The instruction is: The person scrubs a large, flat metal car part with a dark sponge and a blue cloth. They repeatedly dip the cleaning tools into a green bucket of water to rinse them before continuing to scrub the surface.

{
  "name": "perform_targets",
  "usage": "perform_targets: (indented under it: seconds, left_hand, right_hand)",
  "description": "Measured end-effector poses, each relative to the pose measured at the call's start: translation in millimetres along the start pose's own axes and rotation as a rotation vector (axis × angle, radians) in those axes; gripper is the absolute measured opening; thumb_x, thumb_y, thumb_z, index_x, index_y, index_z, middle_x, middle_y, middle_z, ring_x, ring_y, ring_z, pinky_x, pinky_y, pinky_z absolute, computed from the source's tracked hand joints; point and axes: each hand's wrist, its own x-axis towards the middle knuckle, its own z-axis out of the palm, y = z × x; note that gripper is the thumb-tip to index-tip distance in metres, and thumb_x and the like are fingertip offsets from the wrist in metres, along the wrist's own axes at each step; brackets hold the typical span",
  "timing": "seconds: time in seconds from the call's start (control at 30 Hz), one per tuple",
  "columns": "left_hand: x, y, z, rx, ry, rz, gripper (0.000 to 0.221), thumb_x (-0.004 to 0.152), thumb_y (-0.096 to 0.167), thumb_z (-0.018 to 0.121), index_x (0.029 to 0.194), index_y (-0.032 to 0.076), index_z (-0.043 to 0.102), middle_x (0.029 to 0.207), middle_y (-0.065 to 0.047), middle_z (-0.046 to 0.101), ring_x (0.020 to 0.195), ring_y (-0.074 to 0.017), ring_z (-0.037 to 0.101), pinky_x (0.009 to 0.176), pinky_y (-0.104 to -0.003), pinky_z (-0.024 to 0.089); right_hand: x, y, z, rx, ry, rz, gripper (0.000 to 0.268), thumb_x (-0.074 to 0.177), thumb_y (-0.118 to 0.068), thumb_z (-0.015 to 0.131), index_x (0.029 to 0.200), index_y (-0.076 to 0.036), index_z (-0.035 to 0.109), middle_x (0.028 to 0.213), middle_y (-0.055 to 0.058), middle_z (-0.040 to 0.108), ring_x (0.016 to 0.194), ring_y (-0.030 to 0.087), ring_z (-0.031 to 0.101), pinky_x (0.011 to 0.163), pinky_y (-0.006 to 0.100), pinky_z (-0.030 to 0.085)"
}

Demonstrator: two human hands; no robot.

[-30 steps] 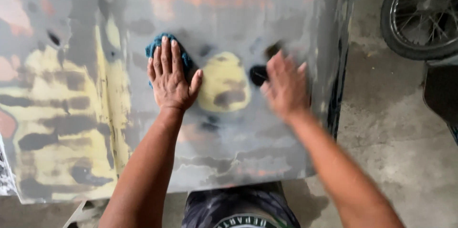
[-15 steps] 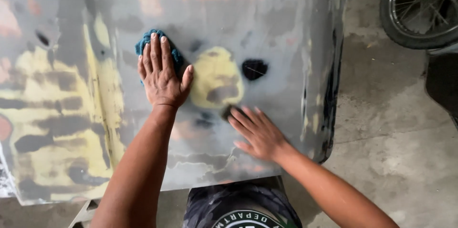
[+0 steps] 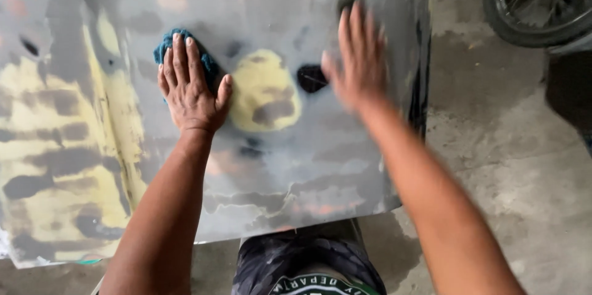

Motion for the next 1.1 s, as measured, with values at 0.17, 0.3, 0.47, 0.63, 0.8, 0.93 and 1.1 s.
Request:
perform_targets:
  seconds: [0.17,0.3,0.47,0.63,0.8,0.93,1.1]
  left_hand:
    - [-1,-3,3,-0.001,0.017,0.013,0.088,0.102,0.059,0.053,0.166,0.005,0.029,0.173,-0.017,0.024,0.158,-0.0380,0.023,0.128,-0.054,0.013]
    - [1,-5,8,0.013,0.020,0.023,0.090,0.100,0.060,0.053,0.166,0.004,0.029,0.172,-0.018,0.024,0.157,-0.0390,0.023,0.127,-0.055,0.013]
    - [-2,-5,6,0.004,0.026,0.025,0.088,0.101,0.059,0.053,0.166,0.004,0.029,0.173,-0.016,0.025,0.158,-0.0386,0.023,0.127,-0.055,0.013]
    - [0,-1,4,-0.015,0.013,0.014,0.089,0.099,0.058,0.054,0.166,0.005,0.030,0.172,-0.017,0.025,0.156,-0.0394,0.023,0.126,-0.055,0.014]
    - [-1,-6,5,0.000,0.019,0.033,0.087,0.103,0.058,0.053,0.167,0.004,0.029,0.174,-0.017,0.023,0.158,-0.0391,0.022,0.127,-0.056,0.013]
    - [1,-2,1,-0.039,-0.001,0.027,0.089,0.103,0.059,0.052,0.167,0.003,0.027,0.173,-0.018,0.021,0.157,-0.0397,0.020,0.125,-0.056,0.013]
    - [-6,-4,2,-0.035,0.014,0.057,0.085,0.103,0.058,0.055,0.168,0.010,0.027,0.173,-0.017,0.019,0.157,-0.0398,0.019,0.125,-0.058,0.012]
  right_hand:
    - [-202,-1,48,0.061,-0.151,-0.185,0.082,0.103,-0.062,0.027,0.164,-0.009,0.016,0.171,0.017,0.011,0.157,0.041,0.012,0.125,0.060,0.012]
    - [-246,52,92,0.038,-0.028,-0.212,0.078,0.102,-0.061,0.030,0.162,-0.012,0.021,0.172,0.015,0.015,0.159,0.037,0.016,0.127,0.062,0.013]
    - [-52,42,22,0.071,0.071,-0.009,0.083,0.109,-0.057,0.045,0.168,-0.010,0.013,0.174,0.018,0.010,0.161,0.044,0.014,0.129,0.060,0.013]
    - [-20,23,24,0.038,0.104,0.098,0.083,0.113,-0.060,0.042,0.169,-0.009,0.009,0.175,0.018,0.005,0.162,0.044,0.010,0.130,0.057,0.010]
    - [-186,-28,36,0.010,-0.114,-0.049,0.086,0.101,-0.064,0.032,0.164,-0.007,0.014,0.171,0.018,0.009,0.157,0.042,0.013,0.125,0.058,0.012]
    - [-298,-15,66,0.053,-0.133,-0.129,0.082,0.103,-0.063,0.033,0.164,-0.010,0.014,0.171,0.016,0.012,0.158,0.039,0.012,0.127,0.053,0.008]
    - [-210,14,58,-0.112,-0.166,0.002,0.081,0.104,-0.063,0.024,0.164,-0.014,0.002,0.172,0.014,-0.003,0.158,0.035,0.005,0.127,0.054,-0.001]
